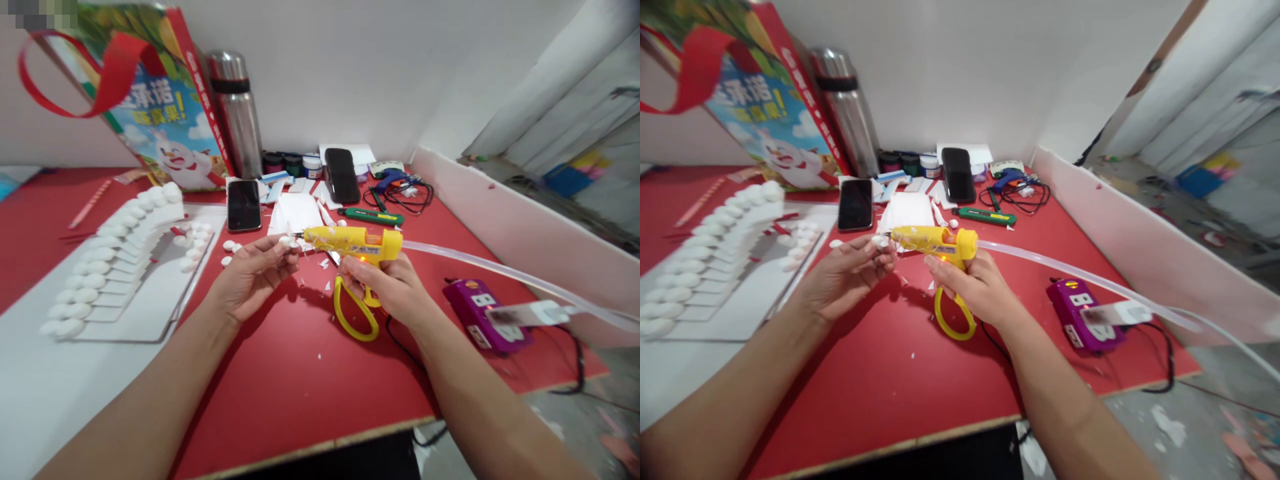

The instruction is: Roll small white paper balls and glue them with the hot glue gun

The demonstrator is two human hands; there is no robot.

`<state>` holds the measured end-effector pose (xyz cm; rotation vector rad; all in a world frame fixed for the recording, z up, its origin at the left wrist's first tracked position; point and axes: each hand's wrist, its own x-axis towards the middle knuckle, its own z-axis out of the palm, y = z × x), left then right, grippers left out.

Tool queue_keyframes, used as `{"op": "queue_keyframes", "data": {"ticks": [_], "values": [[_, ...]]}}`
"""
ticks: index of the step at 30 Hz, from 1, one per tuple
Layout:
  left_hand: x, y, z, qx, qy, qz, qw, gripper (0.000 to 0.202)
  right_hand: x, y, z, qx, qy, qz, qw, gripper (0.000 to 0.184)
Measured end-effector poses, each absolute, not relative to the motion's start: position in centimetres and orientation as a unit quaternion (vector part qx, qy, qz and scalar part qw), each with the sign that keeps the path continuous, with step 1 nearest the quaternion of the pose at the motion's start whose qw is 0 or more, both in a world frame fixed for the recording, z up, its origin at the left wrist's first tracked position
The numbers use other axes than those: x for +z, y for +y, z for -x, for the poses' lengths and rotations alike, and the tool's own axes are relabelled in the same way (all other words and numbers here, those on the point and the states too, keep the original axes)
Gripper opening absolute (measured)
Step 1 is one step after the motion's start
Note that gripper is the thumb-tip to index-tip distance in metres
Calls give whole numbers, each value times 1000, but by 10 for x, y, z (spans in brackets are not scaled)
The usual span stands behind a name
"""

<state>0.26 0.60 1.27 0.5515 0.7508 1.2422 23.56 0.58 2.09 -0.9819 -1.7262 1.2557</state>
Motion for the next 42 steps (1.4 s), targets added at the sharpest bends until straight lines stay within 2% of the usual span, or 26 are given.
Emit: {"op": "queue_keyframes", "data": {"ticks": [27,35,38,42], "values": [[8,6,0,557,357,-295,689,32,26,6,-235,465,-678,414,390,40],[9,5,-2,531,330,-296,723,30,27,7,-233,475,-658,414,412,44],[8,4,-3,529,317,-290,731,27,31,13,-239,454,-634,462,423,44],[6,3,-4,525,316,-299,731,26,31,23,-263,367,-635,558,388,44]]}}
